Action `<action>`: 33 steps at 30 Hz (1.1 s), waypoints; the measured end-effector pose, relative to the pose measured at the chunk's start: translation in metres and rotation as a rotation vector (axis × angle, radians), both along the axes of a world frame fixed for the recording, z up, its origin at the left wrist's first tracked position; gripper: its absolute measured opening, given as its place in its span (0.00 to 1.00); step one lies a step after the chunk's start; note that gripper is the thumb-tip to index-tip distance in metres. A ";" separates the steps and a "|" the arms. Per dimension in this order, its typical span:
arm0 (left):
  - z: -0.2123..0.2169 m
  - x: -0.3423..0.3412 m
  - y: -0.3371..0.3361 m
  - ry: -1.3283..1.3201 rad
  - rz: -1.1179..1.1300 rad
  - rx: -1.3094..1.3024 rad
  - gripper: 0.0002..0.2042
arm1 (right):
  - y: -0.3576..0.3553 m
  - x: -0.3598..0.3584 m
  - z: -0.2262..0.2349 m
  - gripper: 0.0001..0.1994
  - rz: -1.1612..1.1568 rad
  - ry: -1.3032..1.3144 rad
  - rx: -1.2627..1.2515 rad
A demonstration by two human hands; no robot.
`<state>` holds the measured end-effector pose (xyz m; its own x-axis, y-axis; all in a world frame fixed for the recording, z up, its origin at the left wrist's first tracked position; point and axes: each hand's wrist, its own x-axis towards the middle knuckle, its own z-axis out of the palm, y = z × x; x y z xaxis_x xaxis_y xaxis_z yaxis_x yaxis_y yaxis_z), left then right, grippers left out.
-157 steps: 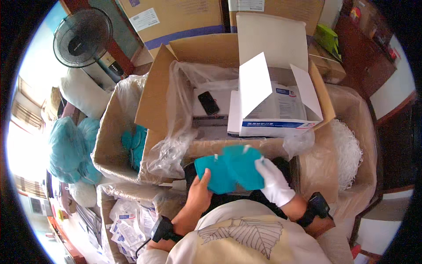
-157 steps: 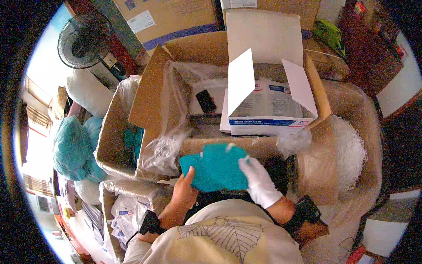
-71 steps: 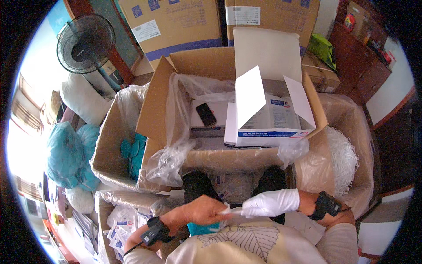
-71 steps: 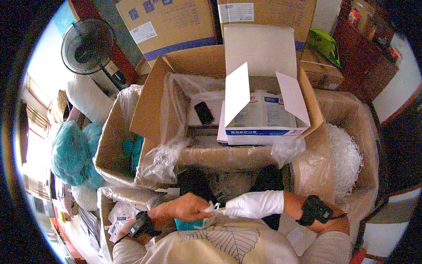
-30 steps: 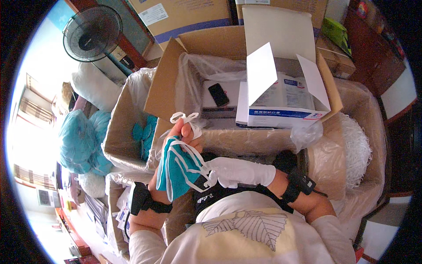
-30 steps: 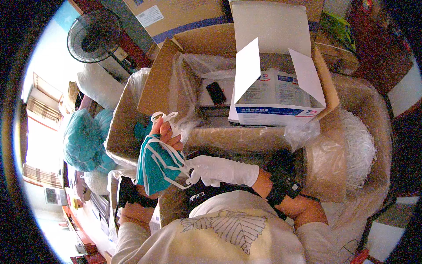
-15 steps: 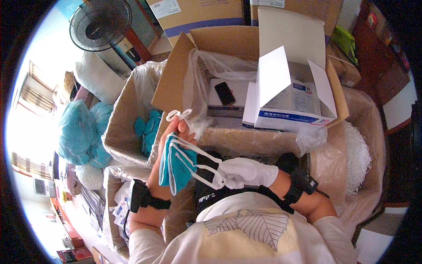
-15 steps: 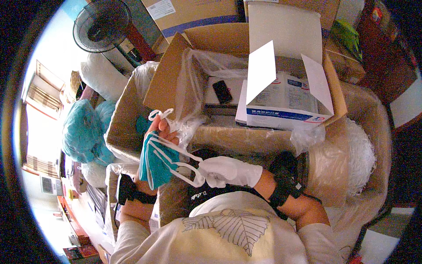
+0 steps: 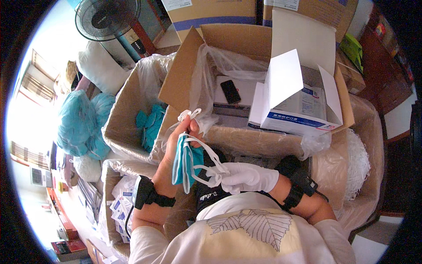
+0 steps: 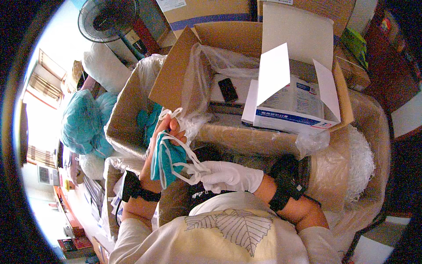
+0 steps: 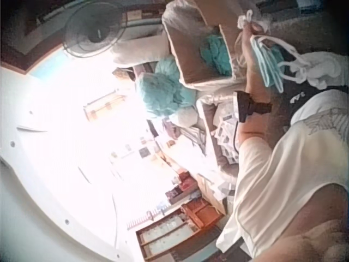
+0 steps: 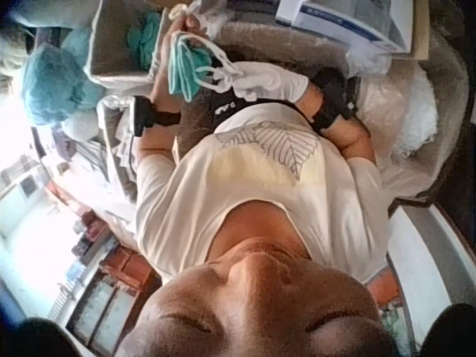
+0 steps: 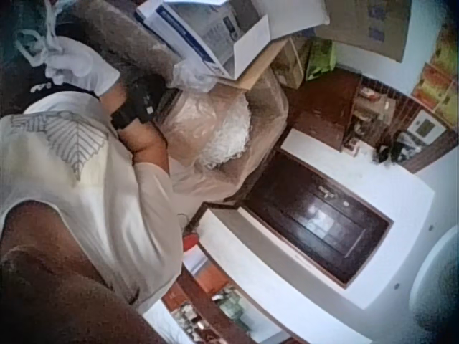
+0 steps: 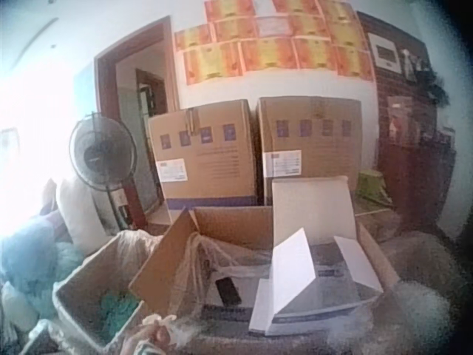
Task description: Checking and sorting teal-colored face masks from a shipping box into individual plastic bags.
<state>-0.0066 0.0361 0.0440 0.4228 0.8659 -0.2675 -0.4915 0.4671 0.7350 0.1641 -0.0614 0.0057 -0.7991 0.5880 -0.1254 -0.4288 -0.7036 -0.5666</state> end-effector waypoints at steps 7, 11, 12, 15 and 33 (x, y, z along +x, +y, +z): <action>-0.016 -0.011 0.002 0.309 0.027 0.180 0.16 | 0.000 0.001 -0.005 0.15 -0.003 -0.144 0.033; -0.017 -0.013 0.002 0.389 0.079 0.225 0.16 | 0.003 0.004 -0.018 0.14 -0.001 -0.112 0.105; -0.022 -0.017 0.006 0.403 0.071 0.286 0.16 | 0.002 0.003 -0.018 0.14 -0.038 -0.103 0.113; -0.025 -0.029 0.010 0.544 0.019 0.434 0.17 | 0.002 0.009 -0.016 0.14 -0.081 -0.099 0.073; -0.028 -0.061 -0.010 1.632 -0.365 0.813 0.18 | -0.006 0.042 -0.037 0.09 -0.419 -0.877 0.463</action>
